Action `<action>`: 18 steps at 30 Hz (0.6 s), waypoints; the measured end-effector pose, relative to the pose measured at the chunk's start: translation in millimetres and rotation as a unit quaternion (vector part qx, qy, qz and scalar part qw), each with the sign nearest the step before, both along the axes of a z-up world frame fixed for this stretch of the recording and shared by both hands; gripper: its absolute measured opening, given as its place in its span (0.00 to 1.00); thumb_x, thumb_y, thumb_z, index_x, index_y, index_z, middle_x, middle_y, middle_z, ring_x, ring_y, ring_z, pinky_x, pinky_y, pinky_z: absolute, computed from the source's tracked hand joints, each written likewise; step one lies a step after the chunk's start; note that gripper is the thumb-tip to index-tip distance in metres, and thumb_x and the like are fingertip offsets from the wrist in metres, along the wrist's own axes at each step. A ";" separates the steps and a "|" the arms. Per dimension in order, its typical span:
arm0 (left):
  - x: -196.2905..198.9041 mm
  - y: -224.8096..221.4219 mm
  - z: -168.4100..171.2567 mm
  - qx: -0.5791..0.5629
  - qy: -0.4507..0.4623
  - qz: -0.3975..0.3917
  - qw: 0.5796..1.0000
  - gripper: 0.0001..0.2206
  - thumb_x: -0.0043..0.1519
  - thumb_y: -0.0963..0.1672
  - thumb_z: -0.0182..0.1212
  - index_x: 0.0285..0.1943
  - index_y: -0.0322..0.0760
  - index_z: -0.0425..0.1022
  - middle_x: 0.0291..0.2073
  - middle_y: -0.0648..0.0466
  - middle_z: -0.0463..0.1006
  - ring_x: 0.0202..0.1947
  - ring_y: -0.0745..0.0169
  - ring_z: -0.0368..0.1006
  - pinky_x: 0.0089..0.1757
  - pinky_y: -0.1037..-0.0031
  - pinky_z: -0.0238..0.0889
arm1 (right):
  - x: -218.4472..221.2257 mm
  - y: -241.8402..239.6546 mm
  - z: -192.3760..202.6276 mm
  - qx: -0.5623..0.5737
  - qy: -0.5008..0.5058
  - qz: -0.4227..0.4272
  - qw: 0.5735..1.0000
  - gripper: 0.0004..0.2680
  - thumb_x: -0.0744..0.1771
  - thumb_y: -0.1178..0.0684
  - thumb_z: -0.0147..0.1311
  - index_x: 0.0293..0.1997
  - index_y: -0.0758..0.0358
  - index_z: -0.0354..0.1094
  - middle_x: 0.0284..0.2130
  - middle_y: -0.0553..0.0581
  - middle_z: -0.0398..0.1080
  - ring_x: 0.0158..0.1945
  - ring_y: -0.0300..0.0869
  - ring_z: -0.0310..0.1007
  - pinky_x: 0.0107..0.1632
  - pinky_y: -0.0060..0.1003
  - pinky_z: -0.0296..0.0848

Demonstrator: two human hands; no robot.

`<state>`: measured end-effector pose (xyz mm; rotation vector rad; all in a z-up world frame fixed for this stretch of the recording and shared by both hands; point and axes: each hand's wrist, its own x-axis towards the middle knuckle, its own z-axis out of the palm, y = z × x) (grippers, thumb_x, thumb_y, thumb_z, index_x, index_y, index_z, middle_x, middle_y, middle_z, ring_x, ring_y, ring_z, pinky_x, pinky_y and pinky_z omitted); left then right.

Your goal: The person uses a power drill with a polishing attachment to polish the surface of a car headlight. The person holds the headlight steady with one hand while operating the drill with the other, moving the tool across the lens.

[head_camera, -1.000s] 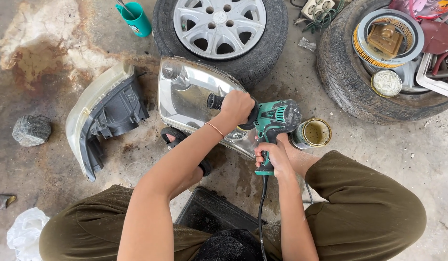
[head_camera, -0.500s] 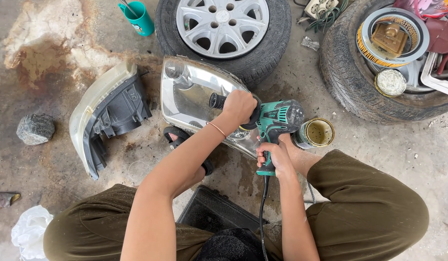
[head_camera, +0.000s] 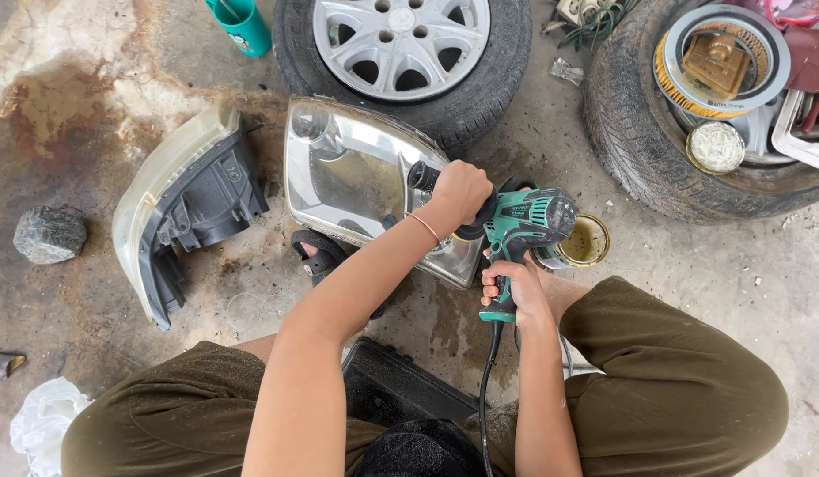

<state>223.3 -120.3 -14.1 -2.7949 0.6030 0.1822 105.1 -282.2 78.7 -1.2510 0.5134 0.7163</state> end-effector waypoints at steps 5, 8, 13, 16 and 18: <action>12.0 -10.8 -6.0 -0.004 0.032 -0.028 0.999 0.05 0.53 0.45 0.61 0.27 0.43 0.79 0.17 0.57 0.76 0.18 0.63 0.70 0.22 0.72 0.67 | 4.1 -7.8 -7.0 0.017 0.012 -0.014 1.000 0.14 0.55 0.66 0.56 0.41 0.74 0.62 0.15 0.56 0.58 0.14 0.39 0.59 0.19 0.45 0.64; 15.4 -13.5 -7.4 -0.002 0.042 -0.033 0.999 0.05 0.53 0.45 0.61 0.28 0.43 0.80 0.18 0.56 0.77 0.19 0.62 0.72 0.23 0.72 0.68 | 5.2 -9.5 -8.7 0.019 0.021 -0.019 0.999 0.13 0.55 0.66 0.56 0.40 0.73 0.62 0.16 0.56 0.58 0.15 0.38 0.59 0.20 0.45 0.64; 7.8 -16.4 -3.2 0.013 0.046 -0.039 0.998 0.05 0.52 0.45 0.61 0.27 0.43 0.80 0.18 0.57 0.76 0.19 0.63 0.71 0.23 0.72 0.68 | -0.6 -10.2 -11.8 0.023 0.043 -0.026 0.998 0.10 0.56 0.65 0.56 0.36 0.70 0.63 0.16 0.55 0.58 0.15 0.38 0.59 0.20 0.44 0.64; -1.0 -14.2 2.0 0.004 0.060 -0.043 0.997 0.06 0.53 0.45 0.61 0.30 0.42 0.82 0.21 0.55 0.79 0.22 0.60 0.75 0.27 0.70 0.72 | -8.4 -10.6 -20.4 0.038 0.044 -0.027 0.998 0.16 0.56 0.66 0.56 0.45 0.74 0.60 0.17 0.55 0.57 0.15 0.39 0.60 0.21 0.45 0.64; -8.6 -9.4 7.8 0.011 0.045 -0.044 0.998 0.05 0.52 0.45 0.61 0.30 0.44 0.82 0.22 0.57 0.80 0.24 0.60 0.77 0.28 0.70 0.72 | -13.3 -8.1 -22.4 0.042 0.042 -0.032 0.998 0.17 0.56 0.66 0.56 0.46 0.74 0.60 0.16 0.56 0.58 0.15 0.40 0.60 0.20 0.46 0.65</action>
